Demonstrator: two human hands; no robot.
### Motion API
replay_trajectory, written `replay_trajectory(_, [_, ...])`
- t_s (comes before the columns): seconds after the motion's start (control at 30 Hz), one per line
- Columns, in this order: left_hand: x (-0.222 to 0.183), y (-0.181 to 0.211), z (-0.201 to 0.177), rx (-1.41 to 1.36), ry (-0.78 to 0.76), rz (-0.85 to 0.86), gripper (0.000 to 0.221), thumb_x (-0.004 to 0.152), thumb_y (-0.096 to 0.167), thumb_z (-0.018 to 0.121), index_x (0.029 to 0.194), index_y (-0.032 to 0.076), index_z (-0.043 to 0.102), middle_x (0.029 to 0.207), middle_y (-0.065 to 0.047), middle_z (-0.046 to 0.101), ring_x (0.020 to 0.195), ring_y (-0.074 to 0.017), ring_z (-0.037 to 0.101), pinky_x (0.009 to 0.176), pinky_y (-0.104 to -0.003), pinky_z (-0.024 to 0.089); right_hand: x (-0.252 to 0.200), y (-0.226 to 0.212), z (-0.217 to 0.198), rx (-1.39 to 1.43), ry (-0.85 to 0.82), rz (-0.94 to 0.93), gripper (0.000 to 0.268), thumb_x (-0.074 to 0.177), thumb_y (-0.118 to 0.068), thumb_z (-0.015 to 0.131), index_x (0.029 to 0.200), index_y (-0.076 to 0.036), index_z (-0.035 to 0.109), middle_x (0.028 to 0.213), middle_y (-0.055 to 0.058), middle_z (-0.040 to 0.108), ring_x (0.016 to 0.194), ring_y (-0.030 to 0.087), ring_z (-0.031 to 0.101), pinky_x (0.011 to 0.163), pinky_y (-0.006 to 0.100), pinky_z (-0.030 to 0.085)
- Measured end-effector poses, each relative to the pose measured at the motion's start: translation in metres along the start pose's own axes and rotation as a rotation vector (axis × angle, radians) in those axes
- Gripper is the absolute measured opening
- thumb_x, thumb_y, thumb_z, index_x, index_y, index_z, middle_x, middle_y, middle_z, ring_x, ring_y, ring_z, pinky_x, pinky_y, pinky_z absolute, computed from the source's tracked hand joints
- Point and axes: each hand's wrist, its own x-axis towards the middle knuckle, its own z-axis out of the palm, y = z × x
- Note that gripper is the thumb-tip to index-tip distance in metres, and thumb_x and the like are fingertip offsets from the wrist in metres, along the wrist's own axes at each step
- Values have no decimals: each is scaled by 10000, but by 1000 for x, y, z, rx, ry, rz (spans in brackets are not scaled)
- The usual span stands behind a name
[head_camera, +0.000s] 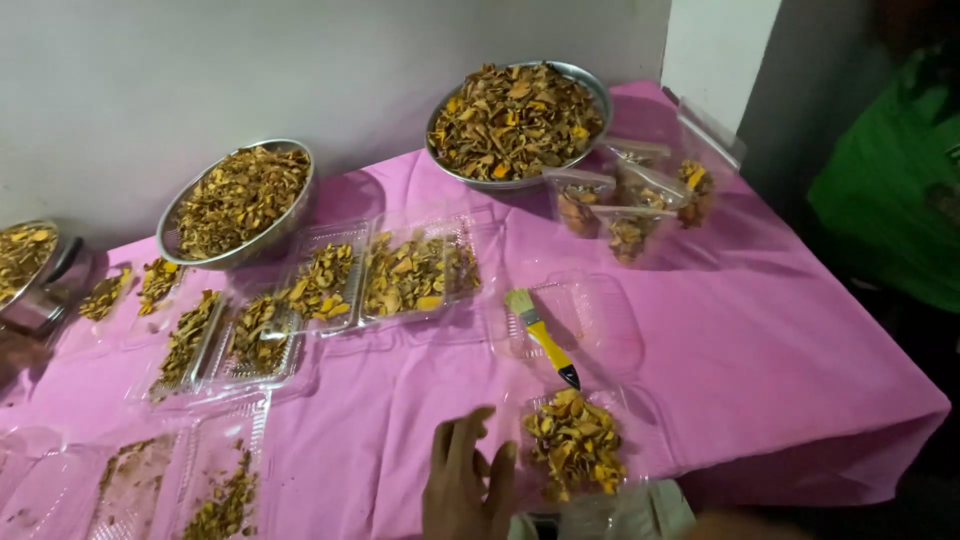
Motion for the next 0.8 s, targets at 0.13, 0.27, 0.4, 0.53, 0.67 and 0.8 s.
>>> replay_trajectory(0.13, [8, -1, 20, -80, -18, -116, 562, 876, 358, 674, 1416, 287, 535, 1092, 11, 616, 509, -179, 642, 624, -368, 562, 81, -31, 1, 15, 1, -56, 187, 895, -338, 647, 983, -225, 768, 907, -92, 777, 758, 64, 699, 634, 233, 530])
replay_trajectory(0.27, [9, 3, 35, -68, 102, -149, 555, 885, 254, 672, 1418, 250, 517, 1100, -69, 608, 916, -326, 703, 738, -506, 567, 138, -28, 31, -21, -22, -379, 427, 884, -303, 674, 1279, -142, 693, 1267, 47, 688, 1161, 253, 615, 1041, 407, 481])
replay_trajectory(0.4, [7, 12, 31, -305, 71, -249, 508, 964, 478, 611, 1403, 231, 546, 1004, -37, 625, 740, -192, 663, 641, -371, 558, 164, 2, 59, -227, -30, -501, 568, 868, -449, 628, 1371, -185, 638, 1426, 47, 637, 1354, 289, 572, 1165, 486, 411])
replay_trajectory(0.53, [7, 33, 4, -289, -7, -171, 544, 894, -10, 627, 1407, 110, 491, 1095, -131, 550, 795, -305, 628, 693, -484, 551, 187, -4, 57, -343, -278, -191, 671, 864, -640, 435, 1346, -220, 636, 1420, 53, 646, 1373, 266, 565, 1253, 545, 337])
replay_trajectory(0.67, [9, 29, 8, -315, 42, -162, 526, 905, -34, 649, 1397, 84, 505, 1131, -135, 561, 826, -264, 656, 804, -425, 622, 196, -18, 56, -289, -239, -162, 616, 869, -547, 542, 1399, -250, 645, 1495, -11, 612, 1457, 217, 487, 1256, 466, 302])
replay_trajectory(0.8, [6, 27, 7, -289, 67, -125, 421, 960, 14, 585, 1368, 87, 510, 1150, -151, 545, 795, -339, 663, 686, -497, 604, 199, -33, 60, -229, -252, -41, 616, 866, -556, 540, 1365, -226, 684, 1486, -5, 610, 1437, 256, 455, 1231, 489, 285])
